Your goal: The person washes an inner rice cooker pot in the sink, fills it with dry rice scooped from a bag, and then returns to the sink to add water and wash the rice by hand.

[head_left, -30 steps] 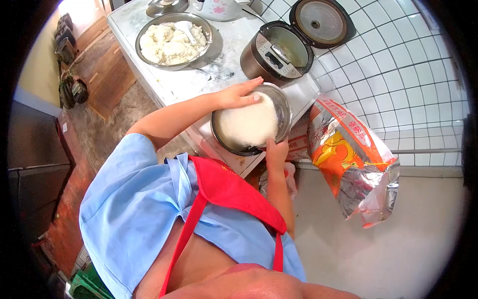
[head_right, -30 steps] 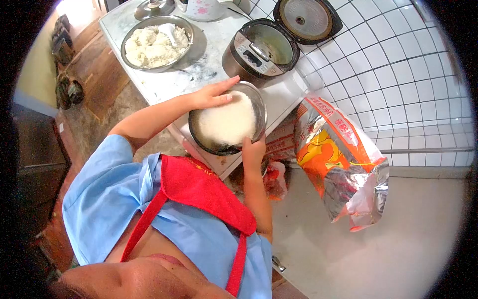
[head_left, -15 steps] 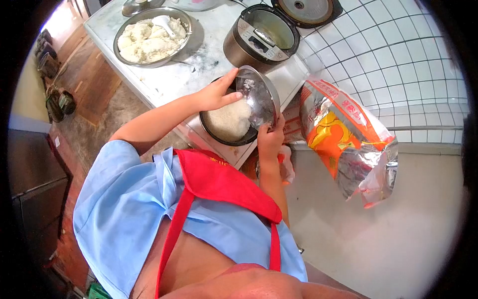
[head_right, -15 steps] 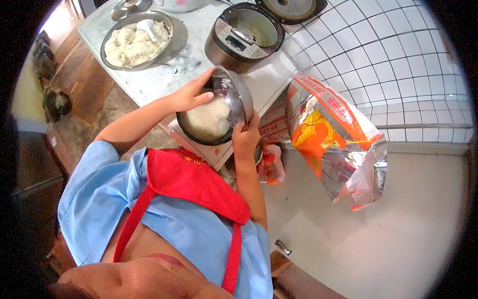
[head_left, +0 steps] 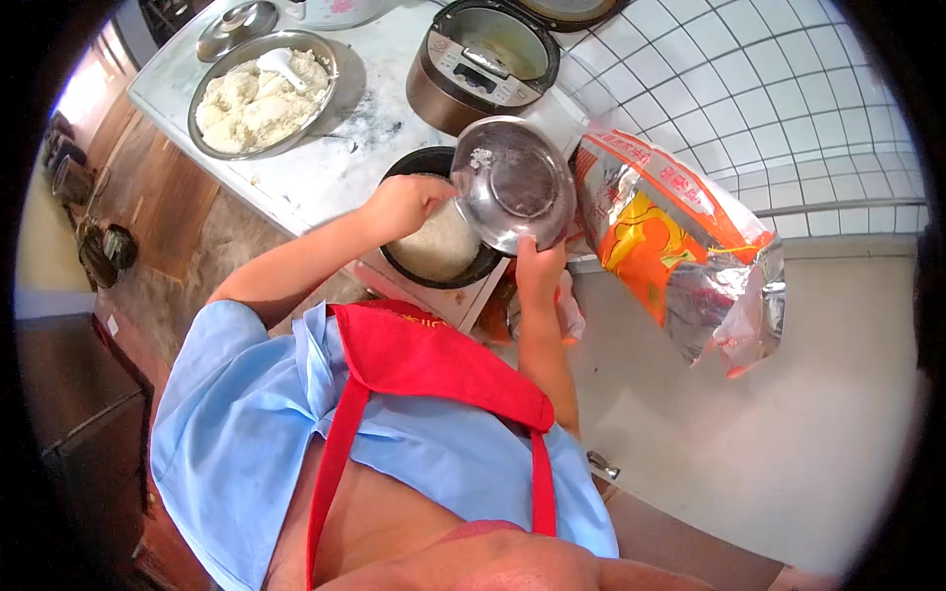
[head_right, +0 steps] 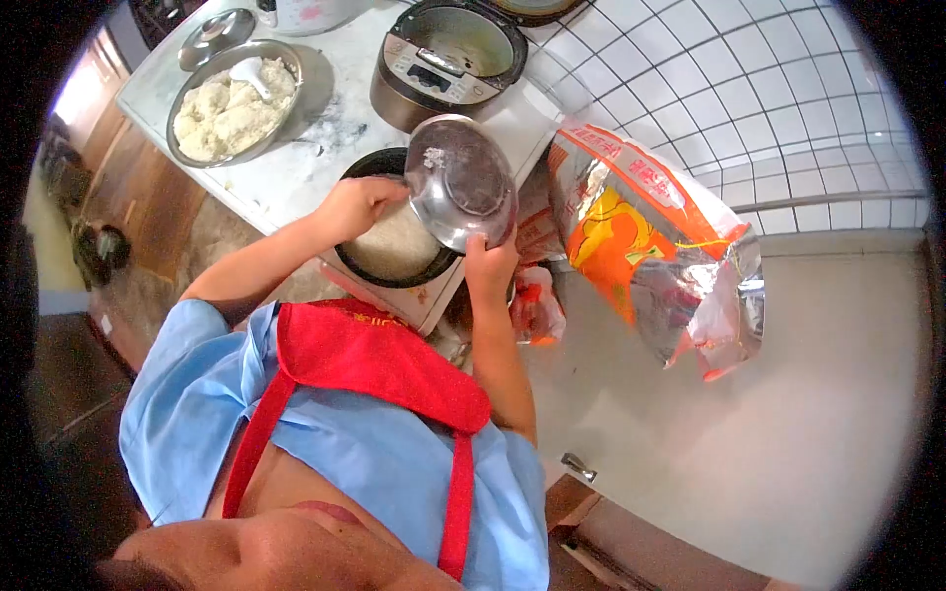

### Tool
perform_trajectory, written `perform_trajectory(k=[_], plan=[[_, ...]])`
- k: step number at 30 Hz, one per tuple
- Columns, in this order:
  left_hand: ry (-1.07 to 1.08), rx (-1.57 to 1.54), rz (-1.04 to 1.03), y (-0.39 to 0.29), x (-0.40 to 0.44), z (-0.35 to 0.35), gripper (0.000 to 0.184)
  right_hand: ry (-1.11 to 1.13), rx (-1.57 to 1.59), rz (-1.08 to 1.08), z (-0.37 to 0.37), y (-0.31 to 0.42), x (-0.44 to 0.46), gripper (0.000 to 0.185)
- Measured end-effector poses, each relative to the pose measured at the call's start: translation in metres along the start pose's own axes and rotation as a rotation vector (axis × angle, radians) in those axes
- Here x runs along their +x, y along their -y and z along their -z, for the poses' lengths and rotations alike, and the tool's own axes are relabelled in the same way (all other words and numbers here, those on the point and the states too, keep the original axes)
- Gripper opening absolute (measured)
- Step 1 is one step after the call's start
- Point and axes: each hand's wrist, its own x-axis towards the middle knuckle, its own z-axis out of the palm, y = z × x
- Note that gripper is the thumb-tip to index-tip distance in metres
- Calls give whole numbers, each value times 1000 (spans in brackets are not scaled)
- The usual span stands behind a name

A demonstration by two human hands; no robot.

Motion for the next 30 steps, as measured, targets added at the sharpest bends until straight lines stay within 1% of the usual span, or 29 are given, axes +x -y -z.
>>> perform_trajectory(k=[1, 4, 6, 7, 9, 10, 11, 12, 13, 14, 15, 16, 18, 22, 23, 26, 27, 28, 30], plan=[[-19, 21, -86, 1, -1, 1, 30, -1, 137, -119, 2, -4, -2, 43], [-57, 90, -315, -9, 0, 3, 37, -11, 117, -234, 10, 15, -3, 43], [-47, 157, -423, -25, 3, 14, 38, 64, 88, -212, 6, 8, -7, 47], [-45, 246, -473, -29, 10, 16, 38, 105, 76, -200, 3, 5, -9, 49], [-51, 425, -568, -33, 25, 19, 36, 117, 103, -146, 1, 9, -12, 48], [-69, 476, -513, -33, 25, 19, 35, 122, 116, -117, -1, 12, -14, 47], [-89, 527, -462, -32, 27, 16, 33, 72, 102, -64, -4, 13, -15, 47], [-108, 575, -416, -32, 30, 13, 32, 88, 123, -80, -4, 15, -14, 46], [-9, 549, -345, -30, 30, 11, 28, 100, 140, -100, -1, 18, -15, 45], [76, 529, -333, -28, 26, 7, 28, 106, 157, -120, 1, 21, -15, 45], [161, 508, -325, -25, 20, 2, 27, 24, 0, 42, -3, 20, -14, 44], [249, 487, -320, -24, 15, -1, 26, 61, 51, -28, -1, 19, -16, 43], [249, 416, -331, -28, 7, -2, 24, -31, 16, 51, -2, 21, -15, 43], [167, 341, -371, -27, 8, 9, 25, -73, 48, -13, 10, 25, -12, 41], [119, 361, -410, -23, 8, 9, 28, -176, 9, 93, 9, 22, -9, 38], [136, 113, -222, -18, 0, 7, 30, -16, 524, -427, 29, 20, -16, 37], [166, 162, -204, -16, 0, 7, 34, 8, 800, -589, 33, 16, -17, 33], [204, 159, -186, -14, 0, 8, 35, 6, 936, -621, 42, 15, -20, 32], [280, 152, -144, -13, -1, 9, 37, 6, 1210, -682, 73, 46, -25, 30]])
